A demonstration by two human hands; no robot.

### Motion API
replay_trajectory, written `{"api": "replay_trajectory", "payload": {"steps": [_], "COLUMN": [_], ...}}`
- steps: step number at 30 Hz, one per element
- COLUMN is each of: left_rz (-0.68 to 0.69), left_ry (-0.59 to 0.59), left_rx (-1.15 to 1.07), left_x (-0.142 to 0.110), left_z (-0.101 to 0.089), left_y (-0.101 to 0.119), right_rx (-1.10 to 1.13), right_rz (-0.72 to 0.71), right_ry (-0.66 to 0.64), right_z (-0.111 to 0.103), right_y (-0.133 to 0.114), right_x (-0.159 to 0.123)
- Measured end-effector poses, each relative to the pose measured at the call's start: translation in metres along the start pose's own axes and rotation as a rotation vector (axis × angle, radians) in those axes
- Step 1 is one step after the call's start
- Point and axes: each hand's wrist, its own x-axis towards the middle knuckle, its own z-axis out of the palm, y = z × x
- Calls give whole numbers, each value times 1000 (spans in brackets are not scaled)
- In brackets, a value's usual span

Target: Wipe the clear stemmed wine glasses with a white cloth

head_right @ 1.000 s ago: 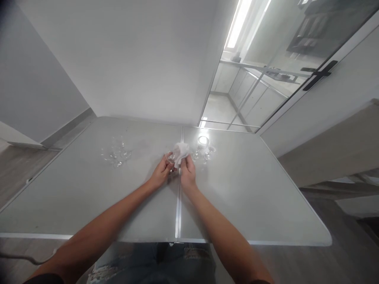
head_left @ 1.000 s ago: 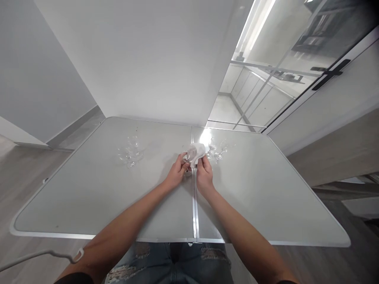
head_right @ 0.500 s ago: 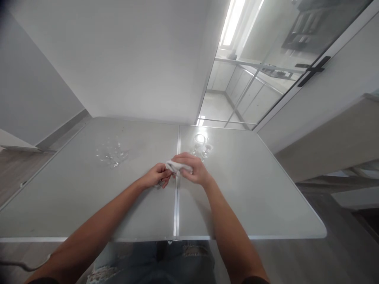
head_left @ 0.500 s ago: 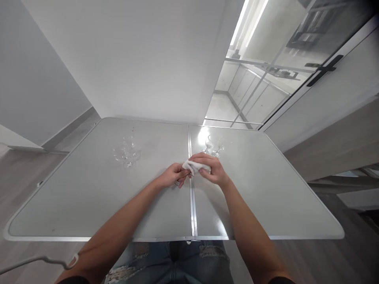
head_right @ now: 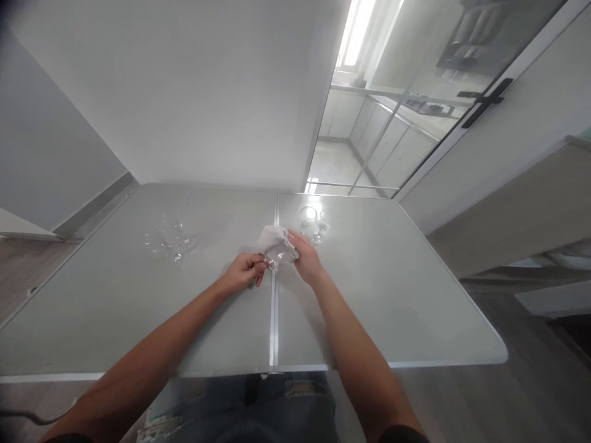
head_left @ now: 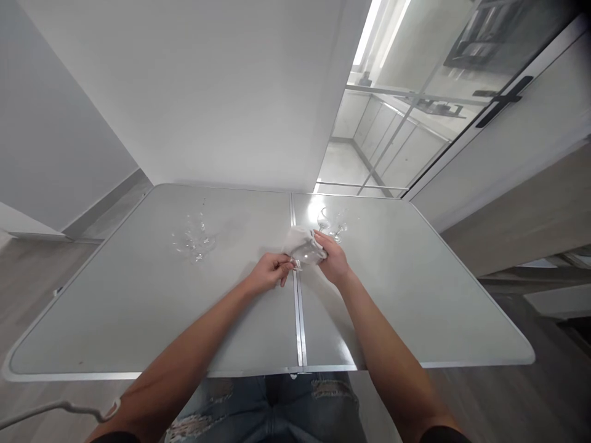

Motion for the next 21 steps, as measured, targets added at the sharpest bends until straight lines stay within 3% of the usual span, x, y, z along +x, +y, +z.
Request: {"api": "replay_trajectory", "payload": {"steps": [3, 7, 10, 12, 16, 19, 21], "left_rz": [12, 14, 9, 8, -2, -35, -36], "left_ry": [45, 146, 244, 291, 332, 294, 273], "left_rx": [-192, -327, -322, -234, 126, 477, 707], "left_x": [5, 9, 11, 12, 10, 6, 4], "left_z": [3, 12, 17, 18, 15, 9, 4], "left_y": [-4, -8, -10, -11, -9, -7, -7], "right_rx": [310, 314, 1, -328, -936, -1114, -1075], "right_rz": [-4, -96, -201, -361, -669, -667, -550], "right_ry": [147, 275, 299, 295, 135, 40, 66], "right_z": [24, 54, 59, 55, 42, 35, 29], "right_y": [12, 33, 48, 53, 44, 27, 17], "right_x": [-1, -11, -14, -12, -1, 4, 5]}}
